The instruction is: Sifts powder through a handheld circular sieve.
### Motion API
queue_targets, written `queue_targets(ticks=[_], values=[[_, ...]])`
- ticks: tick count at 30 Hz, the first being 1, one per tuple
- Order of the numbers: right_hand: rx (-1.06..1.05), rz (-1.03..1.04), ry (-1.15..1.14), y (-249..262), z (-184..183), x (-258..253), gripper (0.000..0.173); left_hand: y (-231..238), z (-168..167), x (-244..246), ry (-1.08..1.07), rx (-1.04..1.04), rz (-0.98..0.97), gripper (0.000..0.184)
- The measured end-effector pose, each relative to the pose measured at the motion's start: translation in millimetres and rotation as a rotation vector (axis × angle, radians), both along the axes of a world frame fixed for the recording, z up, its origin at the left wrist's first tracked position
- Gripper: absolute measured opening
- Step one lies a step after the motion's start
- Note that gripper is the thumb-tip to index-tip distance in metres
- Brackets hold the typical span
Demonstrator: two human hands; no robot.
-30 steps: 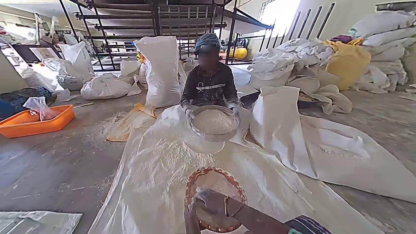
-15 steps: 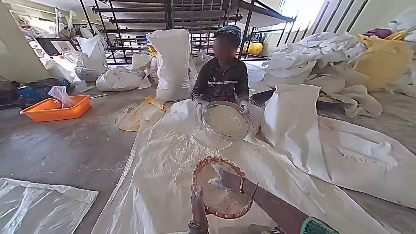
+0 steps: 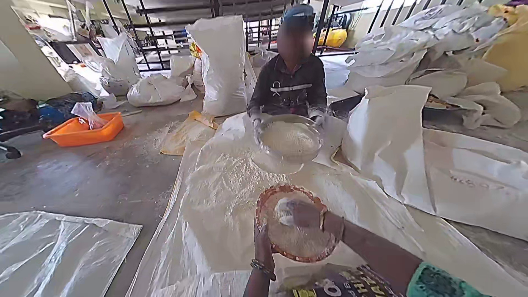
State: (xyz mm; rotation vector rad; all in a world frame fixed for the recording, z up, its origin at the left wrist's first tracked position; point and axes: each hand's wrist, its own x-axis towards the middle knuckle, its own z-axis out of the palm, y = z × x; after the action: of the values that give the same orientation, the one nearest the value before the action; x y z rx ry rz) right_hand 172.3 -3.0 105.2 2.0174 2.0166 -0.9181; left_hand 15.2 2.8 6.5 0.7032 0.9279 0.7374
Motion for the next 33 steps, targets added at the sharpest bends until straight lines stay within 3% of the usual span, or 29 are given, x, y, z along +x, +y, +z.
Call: queue_targets(ticks=[3,4,6,10,13,16,20,22,25,28,30,33], values=[[-0.156,-0.019,-0.028,0,11,16,0.064,2,3,-2,0.035,0.014,0.017,0.057],[-0.196,-0.011,-0.038,-4,6,13,0.065,1,3,-4,0.033,-0.002,0.028,0.056],[-0.226,-0.009,-0.066,-14,-10,-4,0.055,-3,-3,-6,0.026,-0.079,0.053,0.053],[-0.09,-0.161,-0.052,-1,-27,-12,0.039,4,4,0,0.017,-0.112,0.049,0.053],[-0.041,-0.212,-0.05,12,-13,2,0.04,1,8,-3,0.025,-0.026,0.002,0.06],[0.078,-0.237,-0.035,18,-6,24,0.042,5,7,2,-0.011,-0.077,0.036,0.06],[0.021,-0.214,0.107,20,-29,35,0.069,2,6,2,-0.061,-0.131,0.05,0.058],[-0.029,-0.207,0.097,19,-33,21,0.074,2,5,5,-0.054,-0.082,-0.002,0.056],[-0.069,-0.084,0.074,15,-47,-14,0.059,-1,-3,-5,-0.04,0.004,-0.057,0.058],[-0.088,-0.028,-0.007,-4,-43,-21,0.043,-4,-1,0,-0.003,-0.042,-0.082,0.061],[-0.006,-0.098,-0.051,-10,-42,-9,0.034,-5,1,5,-0.042,-0.101,-0.057,0.057],[0.122,-0.252,-0.024,-7,-27,17,0.036,-3,7,7,-0.087,-0.087,-0.032,0.058]])
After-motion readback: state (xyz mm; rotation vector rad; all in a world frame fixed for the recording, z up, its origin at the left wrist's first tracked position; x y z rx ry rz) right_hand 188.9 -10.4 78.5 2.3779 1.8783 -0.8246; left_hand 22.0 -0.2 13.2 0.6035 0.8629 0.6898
